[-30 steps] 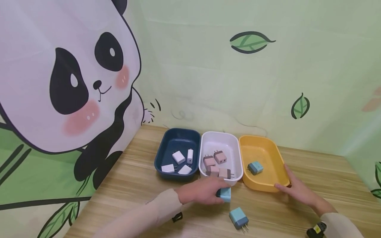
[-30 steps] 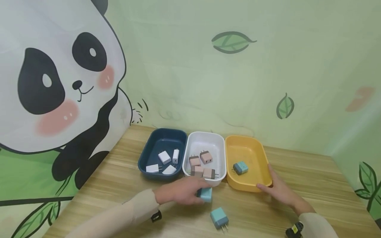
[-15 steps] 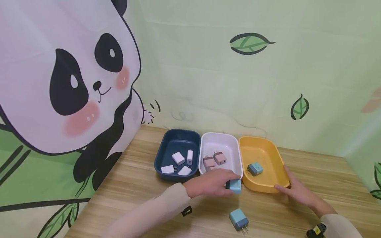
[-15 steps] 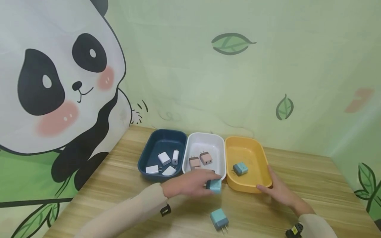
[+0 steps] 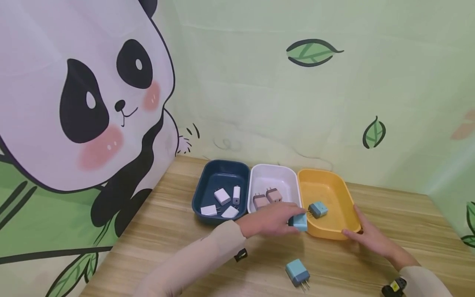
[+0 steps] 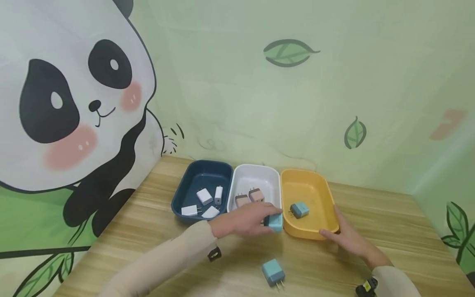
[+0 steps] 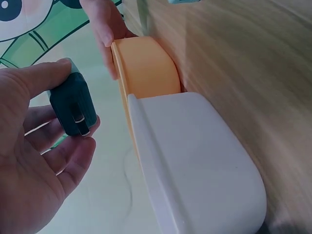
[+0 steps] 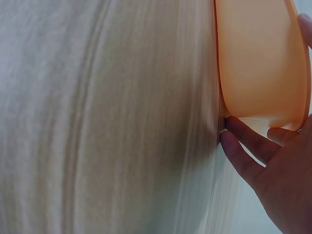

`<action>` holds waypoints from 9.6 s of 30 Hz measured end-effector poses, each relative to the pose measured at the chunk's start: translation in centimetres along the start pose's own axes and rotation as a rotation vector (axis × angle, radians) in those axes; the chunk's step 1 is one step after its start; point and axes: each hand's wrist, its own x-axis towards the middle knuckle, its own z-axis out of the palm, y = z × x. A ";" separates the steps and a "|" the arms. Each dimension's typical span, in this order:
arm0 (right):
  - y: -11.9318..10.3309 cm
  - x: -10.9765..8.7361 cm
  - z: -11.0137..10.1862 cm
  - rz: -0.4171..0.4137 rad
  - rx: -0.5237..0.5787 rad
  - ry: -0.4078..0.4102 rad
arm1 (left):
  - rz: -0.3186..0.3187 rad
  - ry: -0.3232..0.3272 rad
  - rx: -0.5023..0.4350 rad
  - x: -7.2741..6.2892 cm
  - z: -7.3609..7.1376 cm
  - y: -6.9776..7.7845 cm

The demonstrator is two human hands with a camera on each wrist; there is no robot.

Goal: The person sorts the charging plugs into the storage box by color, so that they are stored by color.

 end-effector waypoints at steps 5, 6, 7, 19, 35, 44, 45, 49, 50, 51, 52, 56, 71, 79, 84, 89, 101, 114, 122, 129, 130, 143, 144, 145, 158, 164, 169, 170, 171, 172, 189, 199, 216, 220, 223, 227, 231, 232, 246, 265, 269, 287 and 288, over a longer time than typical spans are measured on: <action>-0.1 0.0 -0.2 -0.005 -0.005 0.009 | -0.034 -0.014 -0.032 0.9 -0.2 0.0; -0.1 0.0 -0.2 -0.005 -0.007 0.009 | -0.032 -0.014 -0.035 1.1 -0.2 0.0; -0.1 0.0 -0.2 -0.006 -0.009 0.010 | -0.031 -0.015 -0.038 1.3 -0.1 0.0; 0.0 0.0 0.0 -0.010 -0.019 0.011 | -0.040 0.010 -0.031 3.8 0.3 0.2; -0.1 0.1 0.0 0.012 -0.002 -0.001 | -0.108 0.078 -0.072 7.0 1.3 0.3; 0.1 0.1 0.0 -0.006 -0.027 0.019 | -0.135 0.114 -0.127 7.6 2.3 0.0; 0.2 0.1 0.0 -0.009 -0.027 0.022 | -0.137 0.119 -0.134 7.6 2.3 0.0; 0.1 0.2 0.1 -0.009 -0.025 0.026 | -0.141 0.136 -0.141 7.7 2.6 -0.2; 0.1 0.2 0.1 -0.009 -0.024 0.026 | -0.141 0.140 -0.140 7.7 2.6 -0.2; 0.1 0.2 0.1 -0.009 -0.022 0.024 | -0.143 0.143 -0.140 7.8 2.7 -0.3; 0.1 0.2 0.1 -0.009 -0.019 0.023 | -0.145 0.145 -0.142 7.8 2.7 -0.3; 0.3 0.2 0.1 -0.019 -0.016 0.023 | -0.159 0.151 -0.135 8.1 3.2 -0.4; 0.2 0.2 0.1 0.001 -0.030 0.014 | -0.161 0.169 -0.182 8.7 4.2 -0.5; 0.2 0.2 0.1 0.015 -0.010 -0.004 | -0.158 0.172 -0.166 9.0 4.5 -0.5; 0.2 0.3 0.1 0.031 -0.019 -0.006 | -0.171 0.143 -0.151 9.1 4.5 -0.3; 0.2 0.3 0.1 0.030 -0.027 -0.002 | -0.169 0.119 -0.124 9.1 4.6 -0.2; 0.0 0.2 0.2 0.015 -0.011 0.006 | -0.107 0.112 -0.069 8.7 4.3 -0.6; 0.2 0.2 0.1 0.008 -0.016 0.009 | 0.034 0.061 -0.112 3.4 3.1 -0.5; 0.1 0.2 0.0 0.016 -0.022 0.000 | 0.124 -0.013 -0.107 0.7 3.2 0.3; 0.3 0.2 0.2 0.021 -0.046 0.004 | 0.159 -0.084 -0.149 -0.3 4.2 0.4; 0.3 0.2 0.2 0.022 -0.047 0.002 | 0.154 -0.098 -0.162 -0.4 4.4 0.3; 0.3 0.3 0.0 0.034 -0.018 -0.013 | 0.158 -0.215 -0.200 -1.3 6.0 0.2; 0.2 0.3 0.0 0.035 -0.017 -0.013 | 0.155 -0.228 -0.209 -1.4 6.1 0.2; 0.3 0.3 0.0 0.033 -0.016 -0.012 | 0.153 -0.240 -0.220 -1.4 6.2 0.2; 0.3 0.2 0.1 0.024 -0.015 -0.009 | 0.191 -0.290 -0.246 -1.4 6.8 0.3; 0.2 0.3 0.1 0.023 0.000 -0.013 | 0.220 -0.289 -0.226 -1.3 7.1 0.3; 0.1 0.3 0.1 0.027 -0.006 -0.012 | 0.229 -0.300 -0.223 -1.2 7.3 0.3; 0.2 0.3 0.1 0.027 -0.010 -0.011 | 0.228 -0.303 -0.219 -1.2 7.3 0.4; 0.2 0.3 0.1 0.029 -0.013 -0.010 | 0.227 -0.308 -0.216 -1.2 7.4 0.4; 0.2 0.3 0.1 0.029 -0.015 -0.009 | 0.226 -0.311 -0.208 -1.2 7.4 0.5; 0.1 0.2 0.1 0.032 -0.026 -0.006 | 0.226 -0.283 -0.154 -1.0 7.7 0.2; -0.2 0.0 0.1 0.035 -0.012 -0.005 | 0.167 -0.255 -0.190 -1.1 7.7 -0.3; -0.1 0.2 0.1 0.018 -0.005 -0.003 | 0.084 -0.148 -0.244 -1.1 5.8 -0.3; 0.0 0.2 0.1 0.010 -0.018 0.008 | 0.089 -0.120 -0.252 -1.0 5.2 -0.2; 0.1 0.3 0.2 0.002 -0.027 0.013 | 0.091 -0.092 -0.249 -0.8 4.9 -0.2; 0.1 0.3 0.2 -0.005 -0.021 0.014 | 0.073 -0.067 -0.236 -0.7 4.4 -0.1; 0.0 0.2 0.2 -0.006 -0.031 0.018 | 0.053 -0.029 -0.225 -0.4 3.9 0.1; -0.1 0.2 0.2 -0.005 -0.035 0.019 | 0.044 -0.017 -0.222 -0.4 3.8 0.1; 0.1 0.1 0.3 -0.008 -0.051 0.034 | -0.036 0.075 -0.261 1.3 2.7 0.1; 0.2 0.2 0.3 -0.007 -0.043 0.039 | -0.033 0.101 -0.189 3.8 2.1 0.0; 0.1 0.2 0.2 -0.009 -0.036 0.035 | -0.040 0.115 -0.163 4.3 2.2 -0.3; 0.1 0.2 0.2 0.007 -0.031 0.021 | -0.147 0.115 -0.185 6.8 2.7 0.1; 0.1 0.2 0.3 0.010 -0.030 0.017 | -0.149 0.117 -0.185 7.0 2.8 0.1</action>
